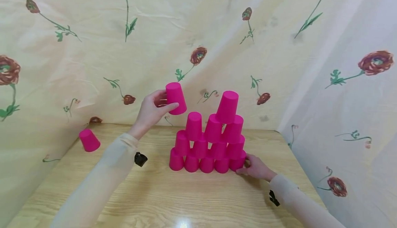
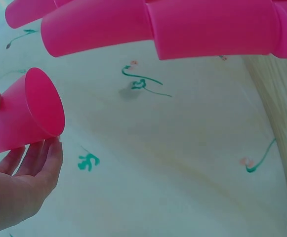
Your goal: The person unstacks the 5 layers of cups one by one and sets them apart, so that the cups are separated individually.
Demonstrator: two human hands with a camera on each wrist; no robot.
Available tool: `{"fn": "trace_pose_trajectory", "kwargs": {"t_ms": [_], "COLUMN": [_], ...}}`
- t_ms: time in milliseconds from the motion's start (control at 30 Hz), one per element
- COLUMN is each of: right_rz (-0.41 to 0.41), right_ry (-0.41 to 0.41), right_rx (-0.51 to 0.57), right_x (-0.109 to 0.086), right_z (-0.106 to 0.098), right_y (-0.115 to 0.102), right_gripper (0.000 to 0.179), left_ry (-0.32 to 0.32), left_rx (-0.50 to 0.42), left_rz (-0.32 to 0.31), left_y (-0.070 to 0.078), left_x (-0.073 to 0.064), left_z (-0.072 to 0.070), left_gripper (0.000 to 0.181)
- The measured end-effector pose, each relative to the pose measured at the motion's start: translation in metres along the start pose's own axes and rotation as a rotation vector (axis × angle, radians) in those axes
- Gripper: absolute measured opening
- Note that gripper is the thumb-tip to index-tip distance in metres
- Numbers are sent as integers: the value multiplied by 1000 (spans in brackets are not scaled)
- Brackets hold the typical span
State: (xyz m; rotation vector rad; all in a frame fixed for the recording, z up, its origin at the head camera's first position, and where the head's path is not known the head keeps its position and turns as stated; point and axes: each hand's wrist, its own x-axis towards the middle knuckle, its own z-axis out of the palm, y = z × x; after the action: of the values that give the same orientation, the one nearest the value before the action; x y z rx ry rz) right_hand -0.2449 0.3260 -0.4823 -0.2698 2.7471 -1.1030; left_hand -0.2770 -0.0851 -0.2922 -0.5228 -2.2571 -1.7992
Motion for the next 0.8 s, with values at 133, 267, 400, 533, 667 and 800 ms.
{"fn": "trace_pose_trajectory", "kwargs": {"t_ms": [133,267,400,533,667,800], "right_rz": [6,2,-10,-9,-4,-11], "right_ry": [-2,-3,-6,-4,4,6], "right_rx": [-2,1,8,15,12,8], "right_x": [0,2,3,1,0,0], "right_z": [0,0,0,0,0,0], "right_y": [2,4,4,2,1,2], "right_gripper": [67,66,65,65,65,65], "left_ry": [18,42,59,59,66,81], "left_rx": [16,53,67,72,83,99], "left_rz": [-20,-52,-82,-111,-149,-186], "left_y": [-11,-24,-37,-49,-62,-75], "left_x": [-4,-8,-11,-15,-17,-20], "left_z": [-8,-16,-24,-31,-37,-44], "left_gripper": [59,61,63,64,64,64]}}
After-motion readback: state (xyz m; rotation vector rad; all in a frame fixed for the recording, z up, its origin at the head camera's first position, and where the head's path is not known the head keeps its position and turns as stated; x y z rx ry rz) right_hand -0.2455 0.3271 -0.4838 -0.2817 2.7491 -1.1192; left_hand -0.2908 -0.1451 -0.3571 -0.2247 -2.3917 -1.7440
